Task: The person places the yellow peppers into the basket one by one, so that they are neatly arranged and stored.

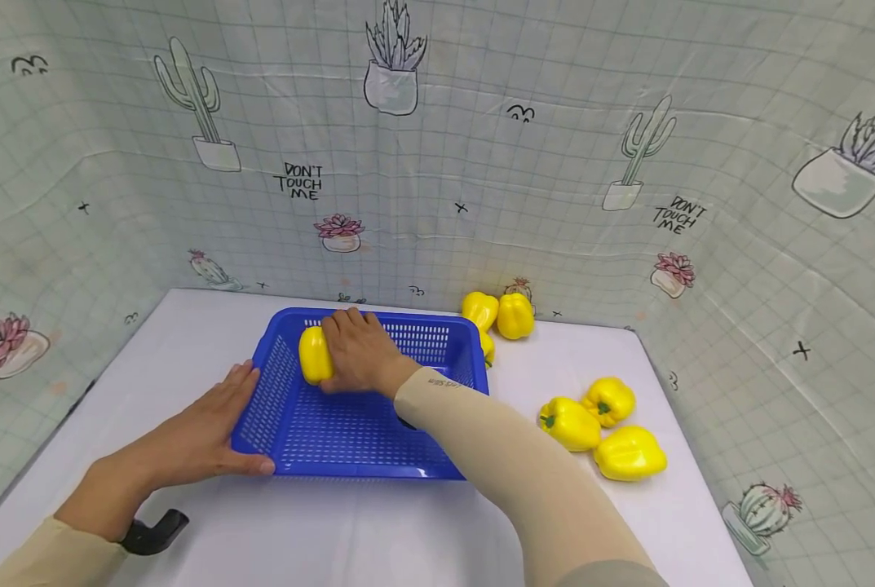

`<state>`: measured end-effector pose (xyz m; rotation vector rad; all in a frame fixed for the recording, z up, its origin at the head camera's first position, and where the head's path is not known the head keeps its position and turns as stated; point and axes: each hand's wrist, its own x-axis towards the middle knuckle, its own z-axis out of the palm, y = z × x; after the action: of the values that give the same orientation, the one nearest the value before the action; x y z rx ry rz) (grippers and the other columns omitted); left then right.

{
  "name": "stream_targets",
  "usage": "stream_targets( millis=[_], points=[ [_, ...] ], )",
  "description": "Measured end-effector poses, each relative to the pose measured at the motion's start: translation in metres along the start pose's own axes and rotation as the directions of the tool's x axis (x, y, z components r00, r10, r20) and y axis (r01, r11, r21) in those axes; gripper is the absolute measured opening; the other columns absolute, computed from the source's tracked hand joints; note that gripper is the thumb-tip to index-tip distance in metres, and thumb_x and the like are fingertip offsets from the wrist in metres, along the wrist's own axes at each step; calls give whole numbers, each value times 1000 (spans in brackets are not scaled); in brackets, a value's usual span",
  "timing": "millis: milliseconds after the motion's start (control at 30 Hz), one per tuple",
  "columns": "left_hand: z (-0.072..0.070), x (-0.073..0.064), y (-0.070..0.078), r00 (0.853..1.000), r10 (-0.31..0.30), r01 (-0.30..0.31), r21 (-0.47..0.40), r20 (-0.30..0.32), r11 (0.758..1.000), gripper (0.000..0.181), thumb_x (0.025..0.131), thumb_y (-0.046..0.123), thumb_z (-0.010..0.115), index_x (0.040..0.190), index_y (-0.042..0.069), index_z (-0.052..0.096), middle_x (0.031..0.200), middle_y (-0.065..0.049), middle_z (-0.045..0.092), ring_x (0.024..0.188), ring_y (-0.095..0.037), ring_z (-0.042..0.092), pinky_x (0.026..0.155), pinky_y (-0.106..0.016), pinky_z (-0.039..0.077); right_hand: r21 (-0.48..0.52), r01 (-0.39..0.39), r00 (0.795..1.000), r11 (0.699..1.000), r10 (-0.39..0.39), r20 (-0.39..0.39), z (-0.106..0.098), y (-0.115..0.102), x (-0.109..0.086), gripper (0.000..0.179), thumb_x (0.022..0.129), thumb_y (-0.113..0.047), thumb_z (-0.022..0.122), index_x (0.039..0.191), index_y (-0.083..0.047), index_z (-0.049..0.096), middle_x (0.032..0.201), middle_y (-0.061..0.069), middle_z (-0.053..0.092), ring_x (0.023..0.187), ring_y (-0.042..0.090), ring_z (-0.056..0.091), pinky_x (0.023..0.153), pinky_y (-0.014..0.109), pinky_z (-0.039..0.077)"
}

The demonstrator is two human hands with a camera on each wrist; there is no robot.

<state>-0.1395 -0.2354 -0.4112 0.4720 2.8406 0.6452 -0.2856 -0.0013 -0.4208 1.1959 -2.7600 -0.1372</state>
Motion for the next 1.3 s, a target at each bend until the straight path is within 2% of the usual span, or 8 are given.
stream_targets(
  millis=[333, 533, 800, 1033, 1100, 1300],
  points=[
    [1, 0, 3, 1000, 7, -7, 13, -4, 1000, 138, 75, 73, 81, 163, -12, 17, 172, -34, 9, 160, -53, 13, 126, -69, 19, -61, 7, 999, 998, -5, 32, 18, -2, 2, 89, 82, -70, 72, 143, -10, 48, 135, 6, 58, 119, 23, 53, 98, 36, 48],
    [1, 0, 3, 1000, 4, -4, 16, -7, 1000, 139, 75, 74, 81, 163, -12, 17, 172, -34, 10, 160, -52, 13, 126, -69, 18, -61, -4, 999, 998, 7, 49, 24, -4, 4, 88, 83, -71, 71, 143, -10, 48, 132, 5, 58, 117, 22, 53, 96, 37, 48],
    [1, -1, 1, 1000, 13, -13, 32, -13, 999, 139, 75, 76, 79, 163, -12, 17, 173, -33, 10, 160, -52, 13, 126, -69, 18, -36, 1, 998, 999, 1, 67, 27, -12, 7, 88, 84, -71, 71, 145, -11, 48, 137, 6, 58, 123, 24, 53, 103, 40, 48],
    [2, -2, 0, 1000, 22, -21, 34, -15, 999, 139, 76, 77, 78, 163, -13, 17, 172, -34, 10, 160, -52, 14, 126, -69, 18, -52, -10, 997, 999, 14, 81, 32, -17, 11, 93, 83, -77, 70, 145, -11, 48, 135, 4, 59, 122, 22, 54, 102, 40, 49],
    [1, -1, -1, 1000, 27, -26, 36, -16, 999, 138, 77, 78, 77, 163, -13, 17, 172, -34, 10, 160, -52, 13, 126, -69, 18, -57, -19, 997, 998, 24, 80, 33, -18, 12, 95, 83, -78, 70, 146, -11, 48, 138, 4, 59, 125, 22, 54, 106, 41, 49],
    [1, -1, -2, 1000, 28, -28, 37, -11, 999, 136, 79, 76, 77, 163, -13, 17, 172, -34, 9, 160, -52, 13, 126, -69, 18, -22, -37, 995, 999, 39, 91, 34, -20, 15, 96, 83, -80, 70, 148, -12, 46, 143, 4, 57, 128, 22, 54, 107, 41, 49]
  ],
)
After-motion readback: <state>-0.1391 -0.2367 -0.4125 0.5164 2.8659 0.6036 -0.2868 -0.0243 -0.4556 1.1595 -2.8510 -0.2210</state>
